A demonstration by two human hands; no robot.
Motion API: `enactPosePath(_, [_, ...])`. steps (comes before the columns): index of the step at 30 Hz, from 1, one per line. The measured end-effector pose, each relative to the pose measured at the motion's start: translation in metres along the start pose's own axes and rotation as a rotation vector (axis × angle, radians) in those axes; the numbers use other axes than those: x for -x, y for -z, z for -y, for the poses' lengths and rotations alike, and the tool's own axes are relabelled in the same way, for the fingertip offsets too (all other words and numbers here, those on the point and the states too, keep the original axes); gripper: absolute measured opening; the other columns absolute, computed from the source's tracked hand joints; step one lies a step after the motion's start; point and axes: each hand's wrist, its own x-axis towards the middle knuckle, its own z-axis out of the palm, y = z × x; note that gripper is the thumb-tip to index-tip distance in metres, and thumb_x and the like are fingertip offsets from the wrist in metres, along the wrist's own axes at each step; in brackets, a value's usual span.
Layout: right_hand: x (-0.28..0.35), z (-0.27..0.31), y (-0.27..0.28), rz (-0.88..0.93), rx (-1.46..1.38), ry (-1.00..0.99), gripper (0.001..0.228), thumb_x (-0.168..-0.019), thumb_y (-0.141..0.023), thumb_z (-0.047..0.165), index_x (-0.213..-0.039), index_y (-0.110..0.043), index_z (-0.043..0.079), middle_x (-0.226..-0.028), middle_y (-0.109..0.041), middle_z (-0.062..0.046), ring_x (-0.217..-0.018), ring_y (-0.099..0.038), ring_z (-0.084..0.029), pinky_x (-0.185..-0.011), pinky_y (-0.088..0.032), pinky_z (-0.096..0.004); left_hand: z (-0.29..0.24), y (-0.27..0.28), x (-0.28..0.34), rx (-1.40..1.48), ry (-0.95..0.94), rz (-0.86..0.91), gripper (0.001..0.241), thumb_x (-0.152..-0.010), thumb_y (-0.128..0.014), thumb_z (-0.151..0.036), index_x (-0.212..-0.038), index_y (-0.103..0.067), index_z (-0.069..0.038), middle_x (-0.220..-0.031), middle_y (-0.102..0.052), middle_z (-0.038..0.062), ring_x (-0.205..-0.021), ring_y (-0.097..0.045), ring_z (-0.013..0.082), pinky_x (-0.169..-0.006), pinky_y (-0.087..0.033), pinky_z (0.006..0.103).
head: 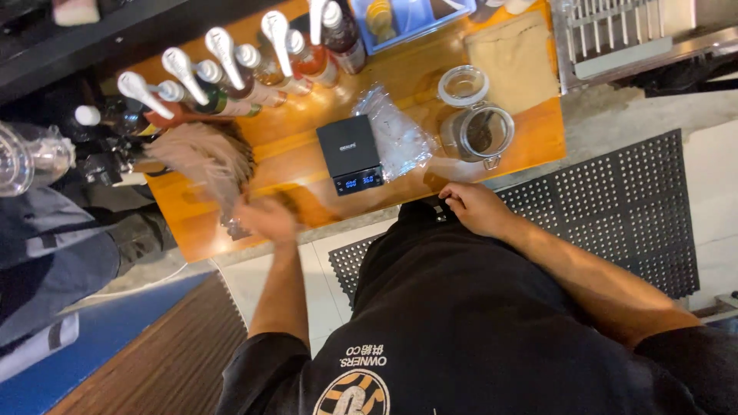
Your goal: Measuring and bagging powdered ingredients using a spoon and a digital scale in a bar preparation area.
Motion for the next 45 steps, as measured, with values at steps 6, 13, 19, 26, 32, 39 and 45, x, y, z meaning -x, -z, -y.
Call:
enactPosePath(6, [0.011, -0.023, 0.009, 0.058, 0.054, -0.028, 0.030, -0.096, -0.061, 0.012, -0.125, -0.060, 0.005, -0.115, -0.069, -0.021, -0.111, -0.066, -0.042, -0.092, -0.056, -0.051, -0.137, -0.052, 0.096, 0.262, -0.594, 0.504, 0.032, -0.078, -0.079, -0.022, -0.109, -0.072, -0.016, -0.110, -0.069, 0.007, -0.106, -0.067, 0.0258, -0.099, -0.047, 0.0408])
enactPosePath(13, [0.030, -0.078, 0.037, 0.132, 0.058, -0.162, 0.033, -0.102, -0.056, 0.023, -0.127, -0.065, 0.005, -0.106, -0.074, -0.020, -0.102, -0.071, -0.040, -0.081, -0.058, -0.048, -0.240, -0.097, 0.116, -0.079, -0.972, 1.021, 0.066, -0.088, -0.071, -0.038, -0.143, -0.043, -0.014, -0.137, -0.044, 0.013, -0.129, -0.044, 0.0358, -0.100, -0.036, 0.0486])
enactPosePath(19, [0.052, -0.108, 0.076, 0.136, 0.079, -0.225, 0.034, -0.102, -0.056, 0.025, -0.130, -0.066, 0.009, -0.106, -0.076, -0.017, -0.102, -0.072, -0.035, -0.081, -0.059, -0.045, -0.231, -0.148, 0.132, -0.140, -0.959, 1.028, 0.030, -0.098, -0.062, -0.023, -0.128, -0.063, -0.020, -0.142, -0.051, 0.009, -0.128, -0.055, 0.0342, -0.105, -0.038, 0.0585])
enactPosePath(26, [0.054, -0.096, 0.125, 0.173, -0.008, -0.168, 0.036, -0.105, -0.051, 0.021, -0.128, -0.067, 0.000, -0.110, -0.074, -0.025, -0.106, -0.070, -0.042, -0.088, -0.056, -0.050, -0.279, -0.074, 0.088, 0.051, -0.574, 0.845, 0.011, -0.102, -0.059, -0.018, -0.106, -0.068, -0.020, -0.100, -0.065, 0.001, -0.100, -0.067, 0.0255, -0.092, -0.047, 0.0454])
enactPosePath(32, [0.033, -0.076, 0.135, 0.225, -0.152, 0.128, 0.027, -0.103, -0.057, 0.022, -0.116, -0.071, 0.004, -0.100, -0.076, -0.022, -0.101, -0.071, -0.039, -0.087, -0.057, -0.049, -0.315, -0.010, 0.065, 0.464, -0.096, 0.459, 0.007, -0.098, -0.066, -0.008, -0.100, -0.069, -0.015, -0.089, -0.069, 0.007, -0.089, -0.071, 0.0297, -0.077, -0.056, 0.0381])
enactPosePath(39, [0.007, -0.028, 0.107, 0.459, -0.646, 0.280, 0.033, -0.107, -0.054, 0.020, -0.124, -0.061, -0.008, -0.121, -0.069, -0.033, -0.116, -0.068, -0.037, -0.097, -0.056, -0.047, -0.369, 0.061, 0.076, 1.276, 0.757, 0.412, 0.008, -0.109, -0.044, -0.017, -0.115, -0.048, -0.013, -0.100, -0.073, 0.016, -0.088, -0.074, 0.0214, -0.074, -0.065, 0.0336])
enactPosePath(45, [-0.013, -0.014, 0.076, 0.532, -1.230, -0.074, 0.033, -0.101, -0.061, 0.045, -0.119, -0.066, 0.018, -0.121, -0.074, -0.014, -0.111, -0.073, -0.028, -0.090, -0.061, -0.043, -0.383, 0.087, 0.112, 1.520, 0.933, 0.541, 0.010, -0.108, -0.050, -0.025, -0.114, -0.048, -0.018, -0.113, -0.073, 0.016, -0.100, -0.075, 0.0255, -0.079, -0.065, 0.0386])
